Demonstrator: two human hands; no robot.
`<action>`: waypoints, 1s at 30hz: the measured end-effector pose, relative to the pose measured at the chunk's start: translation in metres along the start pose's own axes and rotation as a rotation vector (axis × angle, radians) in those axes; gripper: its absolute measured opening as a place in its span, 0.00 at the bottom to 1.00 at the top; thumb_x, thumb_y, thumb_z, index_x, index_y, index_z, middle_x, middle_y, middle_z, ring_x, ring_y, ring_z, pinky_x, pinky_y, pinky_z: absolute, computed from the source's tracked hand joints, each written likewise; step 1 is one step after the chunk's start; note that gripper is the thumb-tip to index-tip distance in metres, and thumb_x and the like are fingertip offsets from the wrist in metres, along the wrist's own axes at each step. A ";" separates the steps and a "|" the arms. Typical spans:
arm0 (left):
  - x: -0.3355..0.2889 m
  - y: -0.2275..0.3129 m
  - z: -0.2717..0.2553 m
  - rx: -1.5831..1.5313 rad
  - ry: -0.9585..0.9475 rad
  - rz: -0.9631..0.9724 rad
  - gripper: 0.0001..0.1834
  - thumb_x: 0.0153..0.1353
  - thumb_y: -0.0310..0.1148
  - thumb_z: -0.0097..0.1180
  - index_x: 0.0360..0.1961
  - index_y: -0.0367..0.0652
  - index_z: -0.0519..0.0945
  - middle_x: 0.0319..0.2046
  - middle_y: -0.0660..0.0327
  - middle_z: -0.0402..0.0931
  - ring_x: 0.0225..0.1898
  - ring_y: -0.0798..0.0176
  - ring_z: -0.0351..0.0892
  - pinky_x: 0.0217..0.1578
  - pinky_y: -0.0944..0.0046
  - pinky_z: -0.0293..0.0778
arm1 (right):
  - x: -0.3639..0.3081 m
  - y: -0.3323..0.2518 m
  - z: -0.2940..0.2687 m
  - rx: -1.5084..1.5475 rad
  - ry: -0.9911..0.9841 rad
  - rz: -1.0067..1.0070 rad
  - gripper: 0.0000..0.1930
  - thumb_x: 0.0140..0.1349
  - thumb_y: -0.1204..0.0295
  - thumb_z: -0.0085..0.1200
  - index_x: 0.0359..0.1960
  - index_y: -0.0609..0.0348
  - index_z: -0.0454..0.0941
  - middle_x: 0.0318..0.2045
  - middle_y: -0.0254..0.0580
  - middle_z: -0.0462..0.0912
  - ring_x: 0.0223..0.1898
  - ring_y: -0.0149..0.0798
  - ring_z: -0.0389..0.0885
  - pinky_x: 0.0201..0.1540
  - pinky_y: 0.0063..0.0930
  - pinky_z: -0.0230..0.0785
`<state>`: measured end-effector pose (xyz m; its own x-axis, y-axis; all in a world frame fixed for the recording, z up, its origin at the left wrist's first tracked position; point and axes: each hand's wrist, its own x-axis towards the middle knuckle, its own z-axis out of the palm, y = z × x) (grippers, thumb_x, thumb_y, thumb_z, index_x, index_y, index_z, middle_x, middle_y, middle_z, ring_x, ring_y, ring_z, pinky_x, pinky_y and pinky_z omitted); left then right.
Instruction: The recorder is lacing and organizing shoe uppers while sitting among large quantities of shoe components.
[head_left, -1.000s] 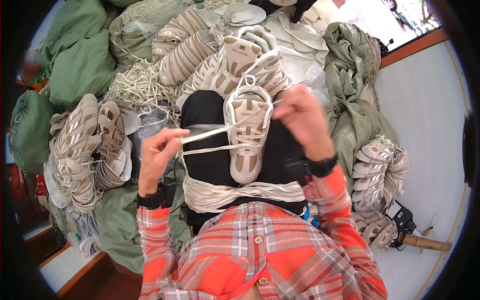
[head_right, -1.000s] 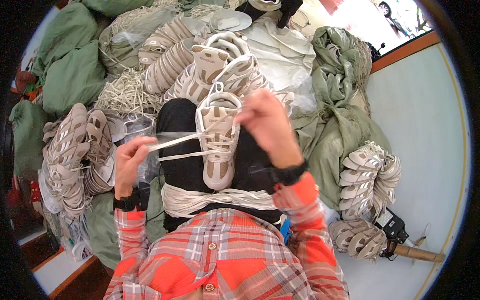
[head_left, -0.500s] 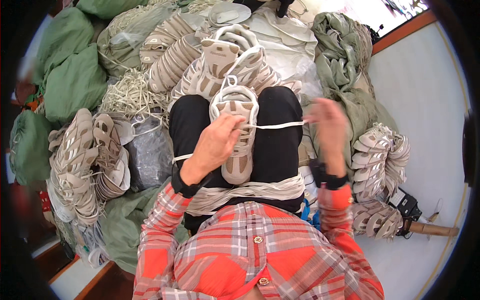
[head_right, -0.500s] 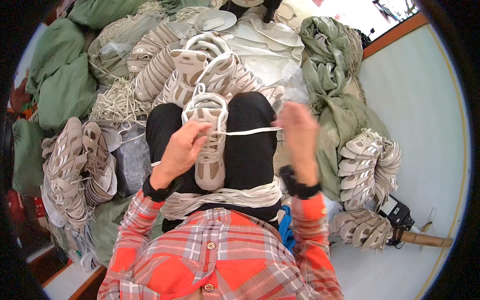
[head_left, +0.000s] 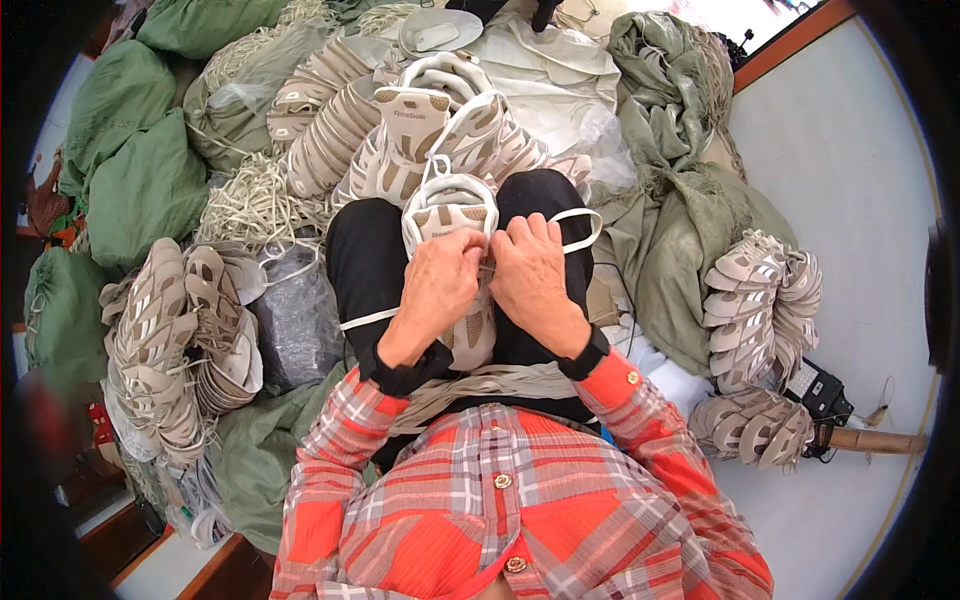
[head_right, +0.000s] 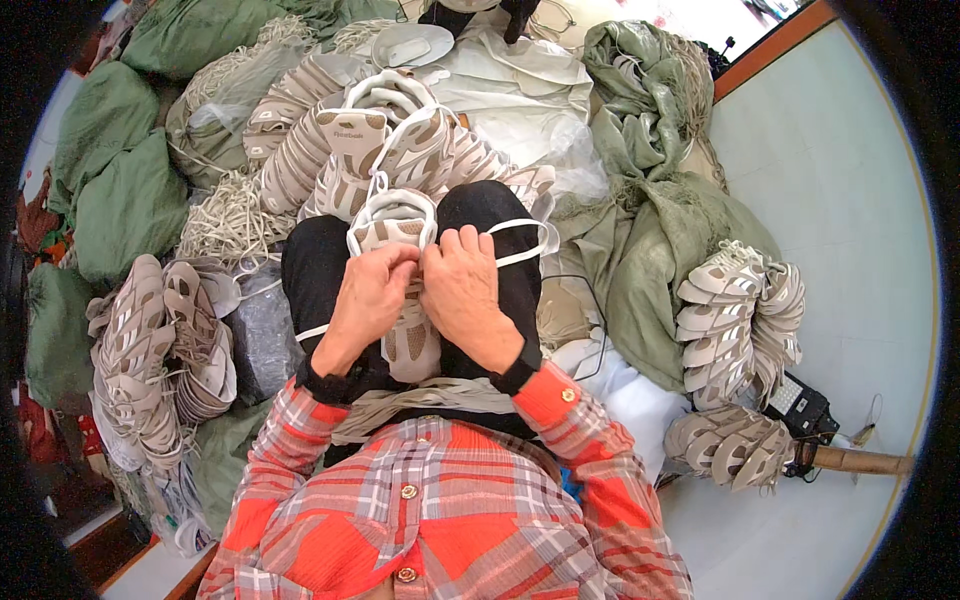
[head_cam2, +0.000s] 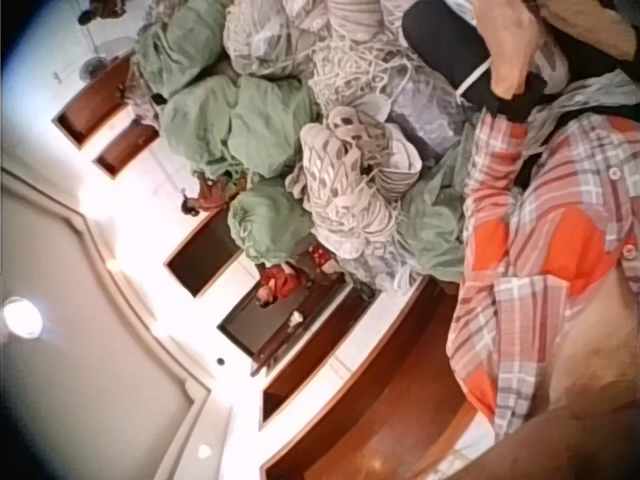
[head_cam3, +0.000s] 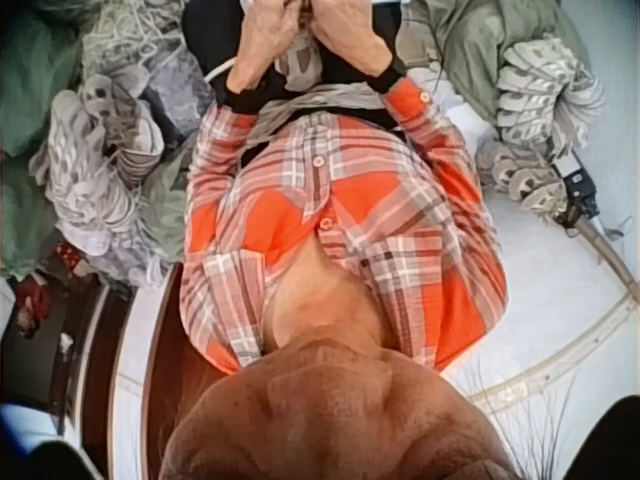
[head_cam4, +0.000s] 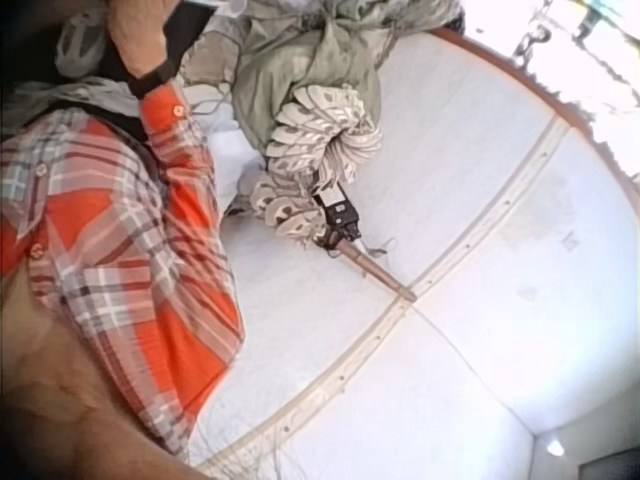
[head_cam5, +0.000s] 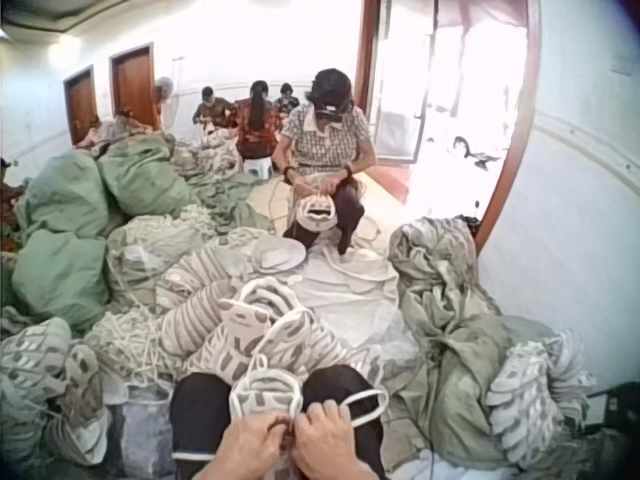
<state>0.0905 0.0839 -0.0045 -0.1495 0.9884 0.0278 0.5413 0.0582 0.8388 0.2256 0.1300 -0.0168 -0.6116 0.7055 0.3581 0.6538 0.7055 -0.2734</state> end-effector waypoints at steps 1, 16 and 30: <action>0.001 -0.002 -0.001 0.000 0.002 -0.002 0.09 0.59 0.24 0.48 0.37 0.33 0.79 0.28 0.51 0.79 0.31 0.54 0.80 0.35 0.63 0.73 | 0.001 -0.001 0.003 -0.008 0.013 0.008 0.05 0.40 0.75 0.54 0.21 0.58 0.73 0.27 0.41 0.71 0.35 0.45 0.68 0.39 0.36 0.57; 0.037 0.000 -0.047 0.758 -0.253 0.668 0.08 0.45 0.21 0.54 0.30 0.35 0.72 0.33 0.52 0.68 0.36 0.52 0.74 0.35 0.57 0.72 | -0.010 0.008 -0.020 0.241 -0.024 -0.057 0.05 0.49 0.77 0.56 0.28 0.58 0.73 0.30 0.42 0.70 0.36 0.45 0.68 0.40 0.36 0.60; -0.020 -0.050 -0.075 -1.091 -0.535 -0.571 0.08 0.64 0.34 0.46 0.31 0.42 0.72 0.23 0.64 0.73 0.17 0.74 0.63 0.17 0.76 0.59 | -0.003 -0.003 -0.038 0.073 -0.283 0.090 0.12 0.55 0.67 0.53 0.33 0.65 0.74 0.22 0.45 0.77 0.26 0.48 0.75 0.34 0.40 0.69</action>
<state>0.0045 0.0503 -0.0062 0.3433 0.8114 -0.4730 -0.4572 0.5843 0.6705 0.2424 0.1232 0.0170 -0.6589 0.7490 0.0697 0.6837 0.6350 -0.3597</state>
